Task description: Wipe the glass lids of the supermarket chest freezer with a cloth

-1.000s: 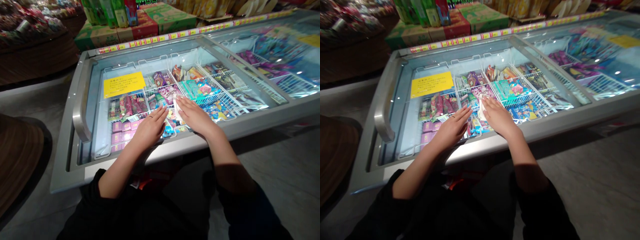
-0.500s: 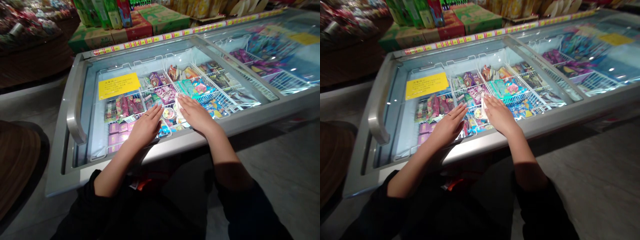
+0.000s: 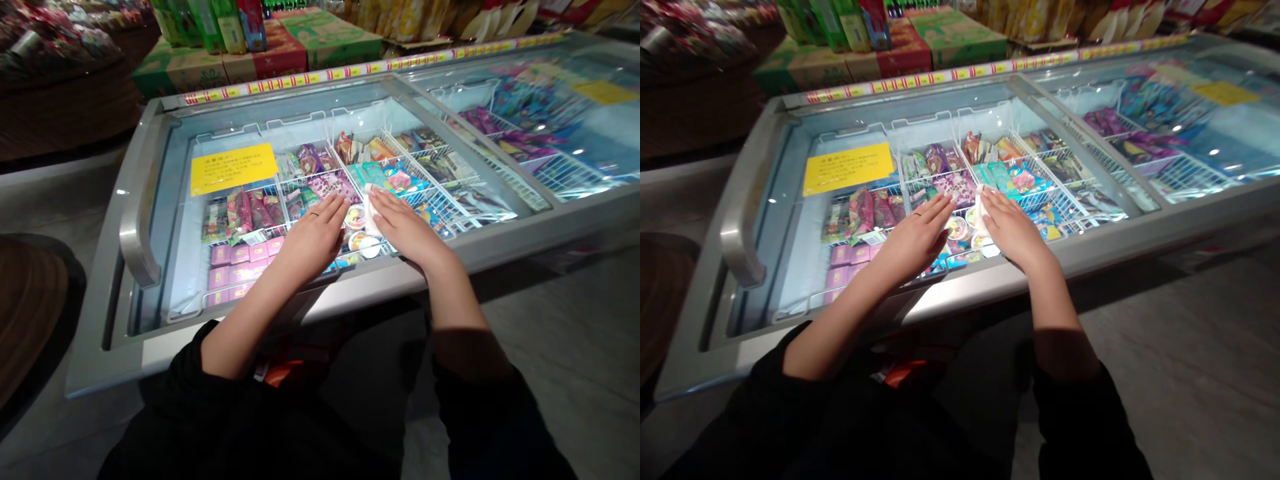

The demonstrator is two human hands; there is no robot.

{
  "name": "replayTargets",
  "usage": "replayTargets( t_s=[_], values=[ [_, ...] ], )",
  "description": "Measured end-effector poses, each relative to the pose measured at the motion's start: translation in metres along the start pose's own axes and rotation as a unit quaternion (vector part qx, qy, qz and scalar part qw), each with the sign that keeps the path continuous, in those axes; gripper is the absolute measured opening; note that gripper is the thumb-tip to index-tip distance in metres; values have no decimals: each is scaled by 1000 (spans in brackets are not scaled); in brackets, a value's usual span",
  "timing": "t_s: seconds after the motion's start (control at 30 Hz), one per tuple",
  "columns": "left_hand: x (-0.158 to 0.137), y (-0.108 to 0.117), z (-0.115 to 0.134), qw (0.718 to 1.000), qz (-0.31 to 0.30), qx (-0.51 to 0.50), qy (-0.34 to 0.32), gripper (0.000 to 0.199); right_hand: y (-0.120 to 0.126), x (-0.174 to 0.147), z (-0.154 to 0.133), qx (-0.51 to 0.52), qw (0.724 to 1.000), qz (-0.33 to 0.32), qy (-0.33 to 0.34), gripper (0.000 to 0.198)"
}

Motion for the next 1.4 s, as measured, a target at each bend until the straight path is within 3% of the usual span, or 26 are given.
replayTargets(
  t_s=[0.1,0.2,0.33,0.47,0.63,0.8,1.0,1.17,1.3,1.4],
  values=[
    [6,-5,3,1000,-14,2,3,56,-5,5,-12,3,1000,-21,23,61],
    [3,-12,1,1000,-31,0,5,54,-6,-12,-23,22,997,-44,51,59],
    [-3,-17,-3,999,-31,1,12,53,1,-31,-10,33,997,-54,46,56],
    [-3,-19,-1,999,-40,16,24,55,7,-14,12,16,1000,-5,0,59],
    [-1,-20,7,997,-50,50,19,61,1,4,-5,37,999,-23,22,60],
    [-3,-22,5,994,-66,87,24,64,4,-22,-10,69,995,-60,50,56],
    [-3,-24,8,993,-59,98,20,63,16,-15,32,25,999,25,-21,58],
    [-2,-23,11,995,-43,90,16,64,11,5,18,14,999,31,1,60],
    [-3,-24,7,994,-56,88,28,64,8,-14,4,42,998,-18,45,56],
    [-3,-23,4,994,-58,82,39,64,12,-30,15,51,998,-16,25,53]
  ],
)
Point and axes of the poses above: each hand's wrist, its own x-axis towards the middle knuckle, its own y-axis out of the back of the hand, z = x × y, the point moved 9 cm from there along x, towards the middle knuckle, and after that the axes turned 12 degrees about -z, right-handed, at the moved point
